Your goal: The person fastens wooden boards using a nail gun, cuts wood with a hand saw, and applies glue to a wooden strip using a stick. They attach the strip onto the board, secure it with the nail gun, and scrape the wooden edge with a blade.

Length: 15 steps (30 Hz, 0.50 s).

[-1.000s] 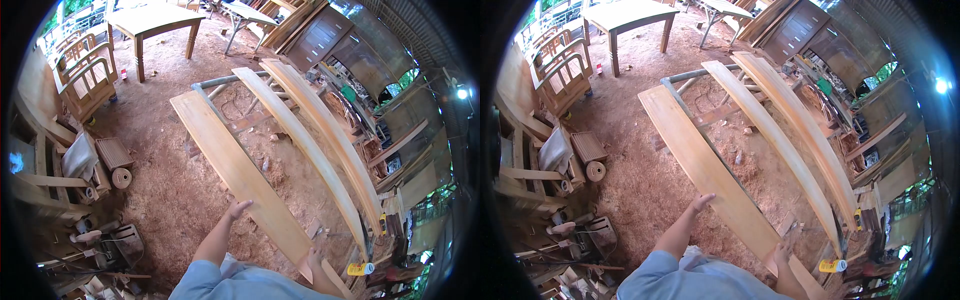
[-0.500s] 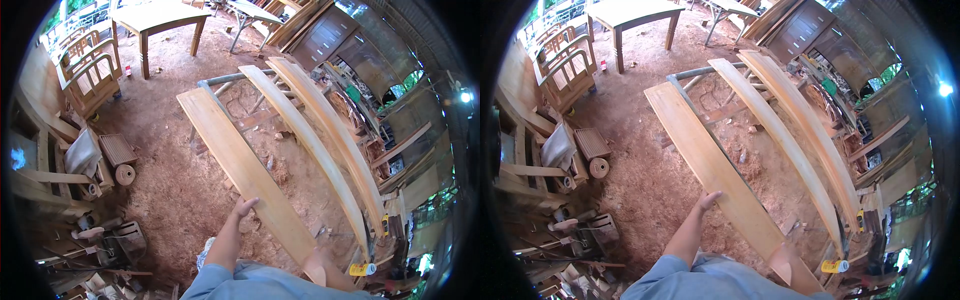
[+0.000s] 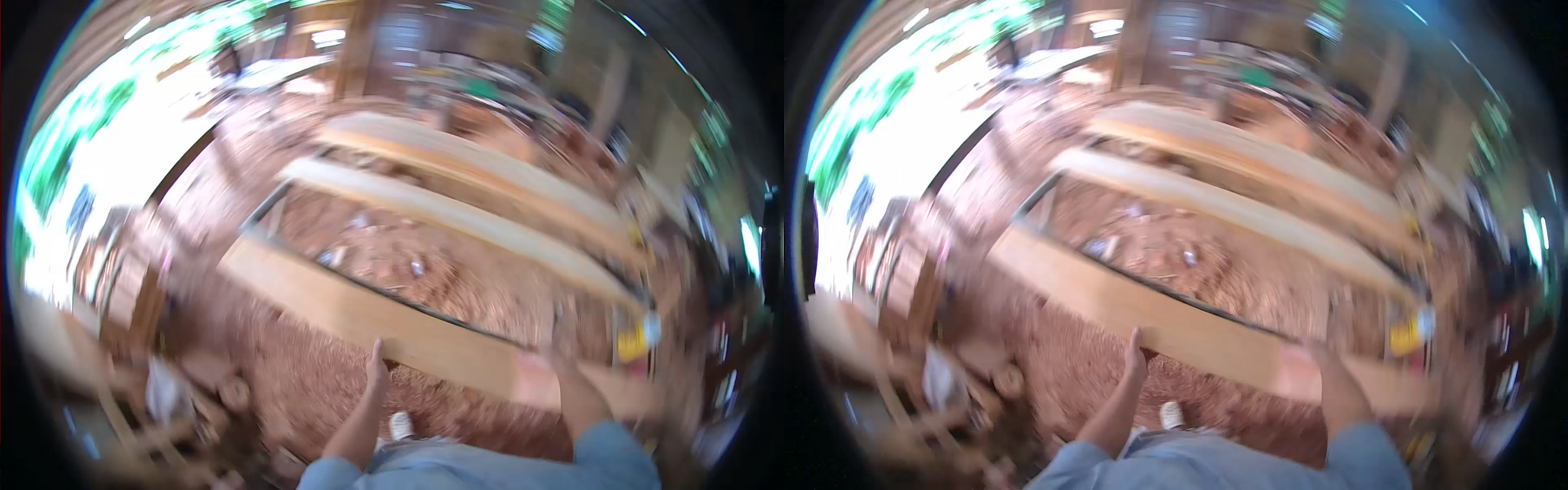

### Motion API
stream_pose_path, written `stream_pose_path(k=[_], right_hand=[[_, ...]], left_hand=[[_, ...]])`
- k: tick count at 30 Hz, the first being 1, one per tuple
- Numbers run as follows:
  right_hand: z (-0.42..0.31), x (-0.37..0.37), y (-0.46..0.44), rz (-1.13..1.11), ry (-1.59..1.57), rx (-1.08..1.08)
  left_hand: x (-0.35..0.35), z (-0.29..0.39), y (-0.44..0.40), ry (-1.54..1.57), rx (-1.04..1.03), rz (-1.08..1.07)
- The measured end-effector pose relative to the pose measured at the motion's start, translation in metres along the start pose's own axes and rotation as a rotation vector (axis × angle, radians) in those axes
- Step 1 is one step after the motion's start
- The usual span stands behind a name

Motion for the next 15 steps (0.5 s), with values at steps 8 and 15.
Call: stream_pose_path(k=[8, 15], right_hand=[[-0.069, -0.019, 0.075, 0.3, 0.209, -0.195], [-0.097, -0.097, 0.165, 0.68, 0.068, 0.037]], left_hand=[[-0.101, -0.055, 0.116, 0.288, 0.453, -0.427], [-0.071, -0.053, 0.127, 0.364, 0.29, -0.162]])
Point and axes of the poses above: each hand's wrist, its own y-axis away from the middle knuckle, its own x-axis out of the back of the hand, z = x × y, the point moved 3 cm from there along -y, towards the middle knuckle, and after that the axes turned 1 degree about z, right-handed, at the moved point
